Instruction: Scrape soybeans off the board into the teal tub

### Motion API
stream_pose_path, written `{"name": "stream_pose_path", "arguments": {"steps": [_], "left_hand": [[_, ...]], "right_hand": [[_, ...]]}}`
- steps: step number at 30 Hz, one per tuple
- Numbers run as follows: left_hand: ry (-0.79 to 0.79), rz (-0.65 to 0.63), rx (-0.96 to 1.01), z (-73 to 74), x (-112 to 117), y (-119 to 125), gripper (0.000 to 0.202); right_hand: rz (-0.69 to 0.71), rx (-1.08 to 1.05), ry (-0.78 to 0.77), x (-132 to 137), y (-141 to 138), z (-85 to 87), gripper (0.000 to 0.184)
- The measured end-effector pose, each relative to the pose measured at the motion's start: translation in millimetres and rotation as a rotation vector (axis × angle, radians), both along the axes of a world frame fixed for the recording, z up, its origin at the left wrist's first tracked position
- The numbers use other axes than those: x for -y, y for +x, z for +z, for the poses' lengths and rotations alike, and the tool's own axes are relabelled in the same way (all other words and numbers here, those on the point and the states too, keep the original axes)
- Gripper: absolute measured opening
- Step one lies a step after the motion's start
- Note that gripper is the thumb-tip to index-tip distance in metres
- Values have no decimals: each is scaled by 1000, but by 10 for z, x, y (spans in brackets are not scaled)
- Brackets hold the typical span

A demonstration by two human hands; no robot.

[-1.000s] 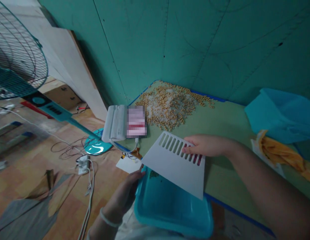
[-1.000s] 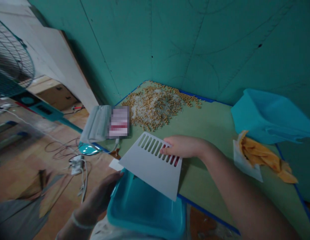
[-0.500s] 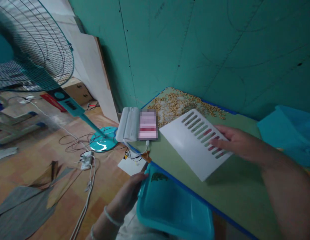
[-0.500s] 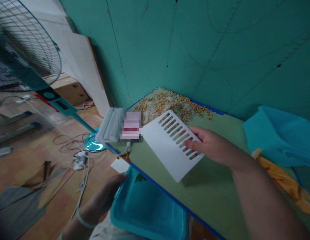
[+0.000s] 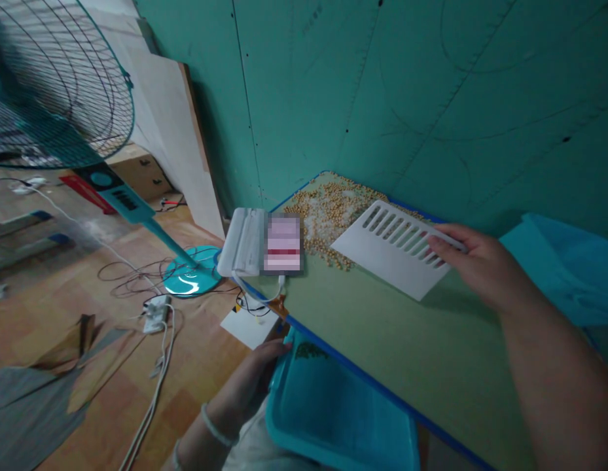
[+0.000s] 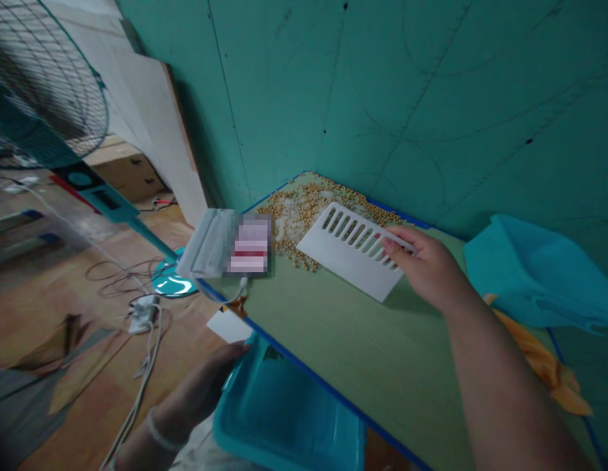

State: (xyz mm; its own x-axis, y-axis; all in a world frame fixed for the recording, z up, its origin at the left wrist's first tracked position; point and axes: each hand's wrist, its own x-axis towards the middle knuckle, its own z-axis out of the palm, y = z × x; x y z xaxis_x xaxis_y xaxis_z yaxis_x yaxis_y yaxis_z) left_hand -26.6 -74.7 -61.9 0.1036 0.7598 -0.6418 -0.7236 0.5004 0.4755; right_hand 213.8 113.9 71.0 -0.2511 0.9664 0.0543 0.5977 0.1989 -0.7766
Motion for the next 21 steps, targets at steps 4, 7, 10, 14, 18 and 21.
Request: {"name": "stream_pose_path", "arguments": {"steps": [4, 7, 10, 14, 18, 21], "left_hand": [[-53, -92, -50, 58, -3, 4, 31], [-18, -117, -45, 97, 12, 0, 32], [17, -86, -37, 82, 46, -4, 33], [4, -65, -22, 77, 57, -6, 37], [47, -18, -25, 184, 13, 2, 43], [109, 23, -21, 264, -10, 13, 42]], "right_hand": [[1, -9, -20, -39, 8, -62, 31], [6, -10, -55, -56, 20, -90, 31], [47, -41, -109, -86, 37, -116, 28], [39, -113, -181, -156, 76, -183, 28], [12, -182, -256, -227, 123, -260, 29], [-9, -197, -299, -255, 147, -288, 28]]}}
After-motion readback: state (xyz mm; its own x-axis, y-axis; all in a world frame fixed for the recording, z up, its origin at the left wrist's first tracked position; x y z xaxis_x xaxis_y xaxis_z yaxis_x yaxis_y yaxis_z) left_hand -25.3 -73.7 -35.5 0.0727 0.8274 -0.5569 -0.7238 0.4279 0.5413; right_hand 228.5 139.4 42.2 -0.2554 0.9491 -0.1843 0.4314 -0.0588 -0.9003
